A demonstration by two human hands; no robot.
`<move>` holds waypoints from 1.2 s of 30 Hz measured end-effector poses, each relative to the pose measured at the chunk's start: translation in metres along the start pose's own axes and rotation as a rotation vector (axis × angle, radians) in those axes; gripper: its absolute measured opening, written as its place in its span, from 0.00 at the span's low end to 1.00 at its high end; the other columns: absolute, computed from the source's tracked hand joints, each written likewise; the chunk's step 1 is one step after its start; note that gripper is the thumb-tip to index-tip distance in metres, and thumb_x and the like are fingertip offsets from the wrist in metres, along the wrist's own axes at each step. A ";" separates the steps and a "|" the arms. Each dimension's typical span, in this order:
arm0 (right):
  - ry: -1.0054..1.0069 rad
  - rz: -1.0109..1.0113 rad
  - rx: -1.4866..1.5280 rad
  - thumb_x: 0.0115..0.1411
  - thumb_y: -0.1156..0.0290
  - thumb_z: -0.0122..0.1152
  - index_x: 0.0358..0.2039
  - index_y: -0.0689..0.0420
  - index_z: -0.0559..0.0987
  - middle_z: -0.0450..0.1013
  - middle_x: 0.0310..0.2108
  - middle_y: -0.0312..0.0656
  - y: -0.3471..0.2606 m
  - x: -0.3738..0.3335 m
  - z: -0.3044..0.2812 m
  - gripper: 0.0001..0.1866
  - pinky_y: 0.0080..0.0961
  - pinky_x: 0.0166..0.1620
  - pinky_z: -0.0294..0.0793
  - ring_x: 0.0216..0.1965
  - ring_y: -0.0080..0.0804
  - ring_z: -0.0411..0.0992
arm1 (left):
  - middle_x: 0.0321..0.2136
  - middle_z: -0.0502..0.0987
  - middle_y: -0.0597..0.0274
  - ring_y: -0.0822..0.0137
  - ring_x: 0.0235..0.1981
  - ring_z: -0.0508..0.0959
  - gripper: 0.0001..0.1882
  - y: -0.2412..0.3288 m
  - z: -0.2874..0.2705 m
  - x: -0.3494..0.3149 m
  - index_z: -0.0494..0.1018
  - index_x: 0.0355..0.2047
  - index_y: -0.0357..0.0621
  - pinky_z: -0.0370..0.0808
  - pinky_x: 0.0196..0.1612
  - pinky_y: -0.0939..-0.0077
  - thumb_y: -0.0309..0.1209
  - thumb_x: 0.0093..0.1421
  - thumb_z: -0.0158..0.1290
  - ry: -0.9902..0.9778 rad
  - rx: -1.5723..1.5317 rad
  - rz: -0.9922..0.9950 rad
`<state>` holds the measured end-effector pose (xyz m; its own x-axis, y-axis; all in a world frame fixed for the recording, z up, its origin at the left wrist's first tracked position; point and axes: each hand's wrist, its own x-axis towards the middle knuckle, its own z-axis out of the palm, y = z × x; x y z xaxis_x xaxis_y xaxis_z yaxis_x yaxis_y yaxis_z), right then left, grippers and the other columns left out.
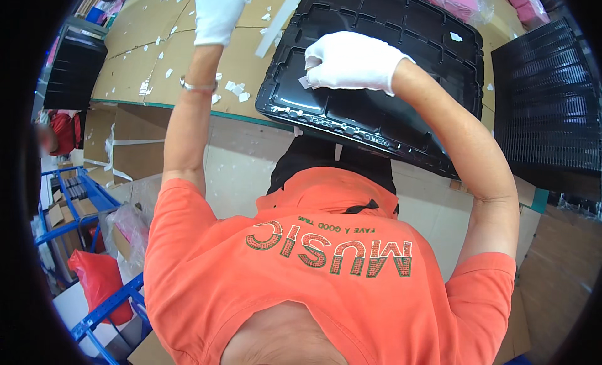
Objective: The person prepares plastic trays by hand, applying adhesive strips to each tray, then inserting foam blocks into them, and finally stacking the prepared trays.
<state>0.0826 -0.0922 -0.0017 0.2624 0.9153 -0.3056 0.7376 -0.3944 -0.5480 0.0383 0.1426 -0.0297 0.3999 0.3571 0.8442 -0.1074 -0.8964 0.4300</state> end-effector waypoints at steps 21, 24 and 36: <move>0.323 0.006 -0.138 0.63 0.63 0.52 0.38 0.58 0.81 0.77 0.33 0.48 0.059 -0.065 0.003 0.14 0.37 0.43 0.74 0.36 0.46 0.76 | 0.40 0.72 0.65 0.61 0.43 0.74 0.22 0.095 -0.060 -0.091 0.80 0.46 0.56 0.70 0.49 0.64 0.24 0.49 0.56 -0.929 0.289 0.493; 0.351 -0.008 -0.147 0.63 0.63 0.52 0.38 0.58 0.81 0.77 0.32 0.48 0.066 -0.070 0.007 0.14 0.37 0.42 0.74 0.35 0.45 0.76 | 0.40 0.72 0.65 0.61 0.43 0.74 0.22 0.100 -0.057 -0.087 0.80 0.46 0.56 0.69 0.49 0.64 0.24 0.49 0.56 -0.960 0.338 0.527; 0.394 0.044 0.072 0.65 0.63 0.52 0.42 0.60 0.81 0.78 0.31 0.45 0.086 -0.102 0.001 0.15 0.28 0.39 0.75 0.32 0.36 0.77 | 0.31 0.75 0.63 0.57 0.36 0.76 0.14 0.079 -0.033 -0.058 0.80 0.36 0.47 0.73 0.38 0.65 0.30 0.47 0.65 -1.088 0.112 0.359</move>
<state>0.1187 -0.2198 -0.0180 0.5214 0.8531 -0.0159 0.6788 -0.4260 -0.5981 -0.0229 0.0599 -0.0341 0.9423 -0.2909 0.1657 -0.3150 -0.9381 0.1438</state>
